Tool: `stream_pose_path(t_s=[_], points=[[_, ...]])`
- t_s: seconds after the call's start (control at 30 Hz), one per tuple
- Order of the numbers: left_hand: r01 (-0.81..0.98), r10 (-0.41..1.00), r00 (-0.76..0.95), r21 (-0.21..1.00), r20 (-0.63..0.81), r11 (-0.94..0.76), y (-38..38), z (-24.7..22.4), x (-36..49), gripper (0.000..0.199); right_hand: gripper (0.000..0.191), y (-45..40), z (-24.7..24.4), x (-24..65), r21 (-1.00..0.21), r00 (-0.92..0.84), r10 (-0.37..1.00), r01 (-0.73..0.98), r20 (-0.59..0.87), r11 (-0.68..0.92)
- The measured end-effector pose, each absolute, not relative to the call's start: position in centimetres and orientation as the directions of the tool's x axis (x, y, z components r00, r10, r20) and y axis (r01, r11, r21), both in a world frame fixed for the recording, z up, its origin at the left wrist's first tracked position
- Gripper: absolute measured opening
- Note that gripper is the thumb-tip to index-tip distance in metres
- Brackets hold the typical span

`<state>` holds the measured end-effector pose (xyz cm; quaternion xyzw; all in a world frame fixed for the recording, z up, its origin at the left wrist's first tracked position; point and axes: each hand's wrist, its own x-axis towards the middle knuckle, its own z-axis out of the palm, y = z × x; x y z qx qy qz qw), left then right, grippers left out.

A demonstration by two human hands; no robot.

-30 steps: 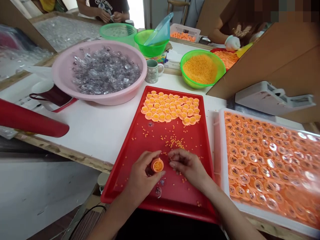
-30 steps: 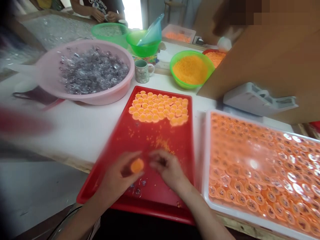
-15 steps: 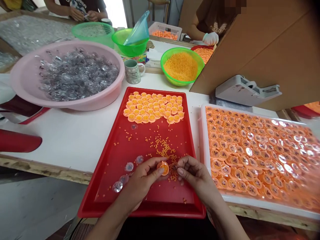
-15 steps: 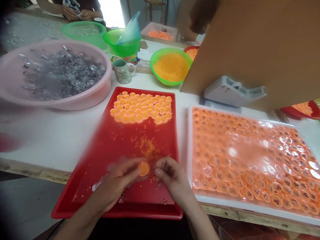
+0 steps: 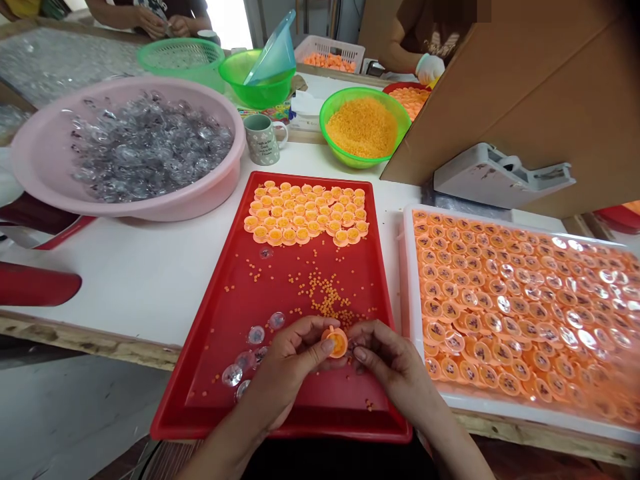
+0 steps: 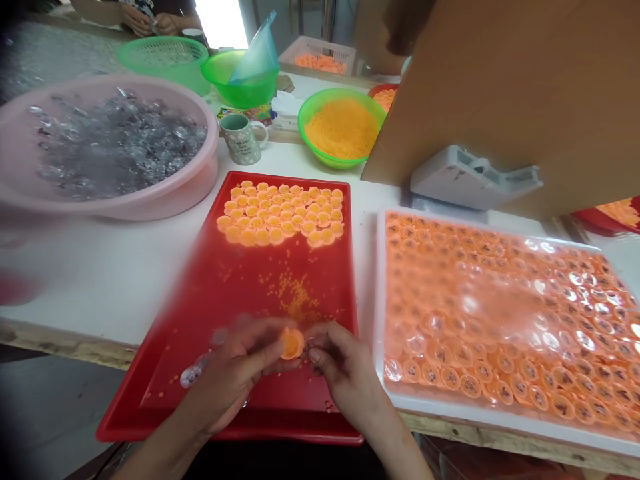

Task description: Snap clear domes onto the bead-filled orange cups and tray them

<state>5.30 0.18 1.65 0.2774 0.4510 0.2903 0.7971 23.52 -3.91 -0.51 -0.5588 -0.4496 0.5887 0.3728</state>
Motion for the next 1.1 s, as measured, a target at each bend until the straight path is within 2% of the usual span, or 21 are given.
stream_pose_path(t_s=[0.07, 0.13, 0.33, 0.47, 0.57, 0.67, 0.73, 0.83, 0.9, 1.0, 1.1], points=[[-0.228, 0.720, 0.411, 0.702, -0.559, 0.675, 0.2, 1.6, 5.2, 0.025, 0.001, -3.9, -0.3, 23.8, -0.948, -0.051, 0.952, 0.124, -0.301, -0.293], [-0.232, 0.731, 0.394, 0.709, -0.557, 0.666, 0.3, 1.6, 5.2, 0.023, 0.005, -3.9, -0.2, 23.9, -0.950, 0.000, 0.961, 0.146, -0.278, -0.275], [-0.166, 0.768, 0.323, 0.765, -0.553, 0.622, 0.6, 1.2, 5.6, 0.023, 0.008, -4.3, -0.6, 23.6, -0.942, -0.018, 0.944, -0.062, -0.329, -0.330], [-0.196, 0.752, 0.335, 0.739, -0.567, 0.645, 0.3, 1.0, 5.9, 0.025, 0.013, -4.2, -0.8, 23.0, -0.906, 0.024, 0.925, -0.209, -0.380, -0.368], [-0.186, 0.745, 0.342, 0.735, -0.573, 0.651, 0.0, 0.9, 6.2, 0.026, 0.018, -3.8, -0.8, 22.6, -0.887, 0.029, 0.909, -0.232, -0.417, -0.399], [-0.121, 0.754, 0.336, 0.768, -0.565, 0.629, -0.2, 0.8, 6.4, 0.026, 0.018, -3.5, -0.6, 22.5, -0.904, 0.054, 0.910, -0.149, -0.411, -0.400], [-0.069, 0.751, 0.366, 0.788, -0.550, 0.611, -0.3, 0.7, 6.4, 0.028, 0.013, -3.5, -0.6, 22.5, -0.933, 0.102, 0.928, -0.013, -0.358, -0.359], [0.033, 0.760, 0.404, 0.838, -0.510, 0.545, -0.4, 0.8, 6.5, 0.033, 0.006, -3.6, -0.6, 22.6, -0.942, 0.123, 0.972, 0.250, -0.199, -0.225], [0.130, 0.786, 0.400, 0.878, -0.472, 0.461, -0.4, 0.9, 6.5, 0.035, 0.009, -3.8, -0.6, 22.6, -0.922, 0.096, 0.992, 0.370, -0.086, -0.116], [0.224, 0.823, 0.393, 0.910, -0.411, 0.348, -0.2, 1.1, 6.5, 0.037, 0.010, -4.1, -0.3, 22.5, -0.889, 0.091, 0.995, 0.458, 0.030, -0.015], [0.203, 0.836, 0.396, 0.924, -0.380, 0.324, -0.3, 1.1, 6.4, 0.033, 0.012, -4.5, 0.0, 22.4, -0.838, 0.087, 0.985, 0.540, 0.147, 0.078]])
